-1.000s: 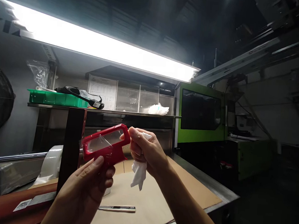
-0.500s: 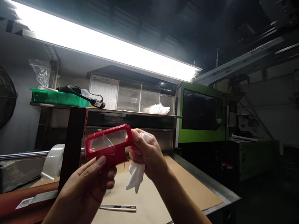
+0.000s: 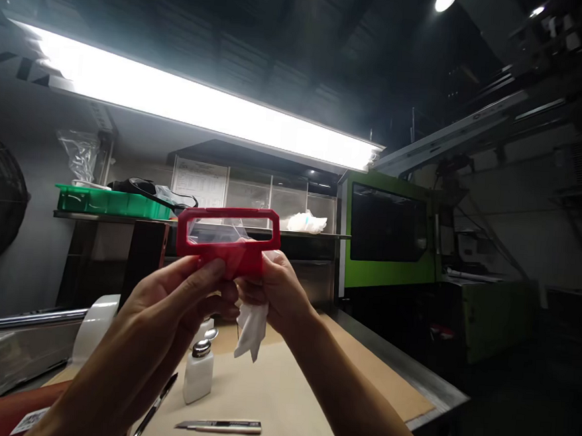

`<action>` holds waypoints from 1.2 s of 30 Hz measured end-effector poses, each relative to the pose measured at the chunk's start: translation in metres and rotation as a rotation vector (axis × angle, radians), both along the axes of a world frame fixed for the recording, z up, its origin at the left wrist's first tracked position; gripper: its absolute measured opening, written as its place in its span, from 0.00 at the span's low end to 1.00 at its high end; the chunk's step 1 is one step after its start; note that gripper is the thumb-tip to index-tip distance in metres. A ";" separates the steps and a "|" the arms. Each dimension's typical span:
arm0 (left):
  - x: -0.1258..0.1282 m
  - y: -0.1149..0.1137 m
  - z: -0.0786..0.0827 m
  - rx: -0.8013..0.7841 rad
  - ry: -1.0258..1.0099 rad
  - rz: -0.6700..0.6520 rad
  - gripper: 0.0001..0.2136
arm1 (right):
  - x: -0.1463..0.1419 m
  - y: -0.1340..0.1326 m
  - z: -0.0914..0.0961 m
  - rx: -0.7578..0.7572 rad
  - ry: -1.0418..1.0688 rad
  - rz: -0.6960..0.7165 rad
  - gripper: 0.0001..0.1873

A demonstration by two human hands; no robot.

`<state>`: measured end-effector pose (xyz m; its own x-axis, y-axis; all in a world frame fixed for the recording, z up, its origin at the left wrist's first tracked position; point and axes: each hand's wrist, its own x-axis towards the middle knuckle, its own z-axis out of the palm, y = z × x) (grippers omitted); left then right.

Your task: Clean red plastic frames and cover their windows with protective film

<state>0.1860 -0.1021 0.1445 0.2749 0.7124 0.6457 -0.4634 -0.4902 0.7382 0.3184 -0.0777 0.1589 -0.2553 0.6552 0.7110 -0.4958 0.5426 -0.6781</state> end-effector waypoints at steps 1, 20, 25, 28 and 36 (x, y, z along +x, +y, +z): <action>0.000 -0.001 0.005 0.042 0.009 0.009 0.10 | -0.001 -0.001 0.005 0.018 0.007 -0.012 0.16; -0.011 -0.021 0.039 0.210 -0.058 0.113 0.07 | -0.016 -0.017 0.046 0.140 -0.044 -0.243 0.07; -0.017 -0.015 0.038 0.162 0.007 0.092 0.08 | -0.015 -0.017 0.045 0.152 -0.114 -0.269 0.04; -0.019 -0.010 0.037 0.114 0.046 0.088 0.11 | -0.013 -0.017 0.040 0.139 -0.152 -0.288 0.10; -0.018 0.004 0.014 -0.050 -0.056 0.097 0.16 | -0.002 -0.004 -0.013 0.204 -0.040 -0.234 0.15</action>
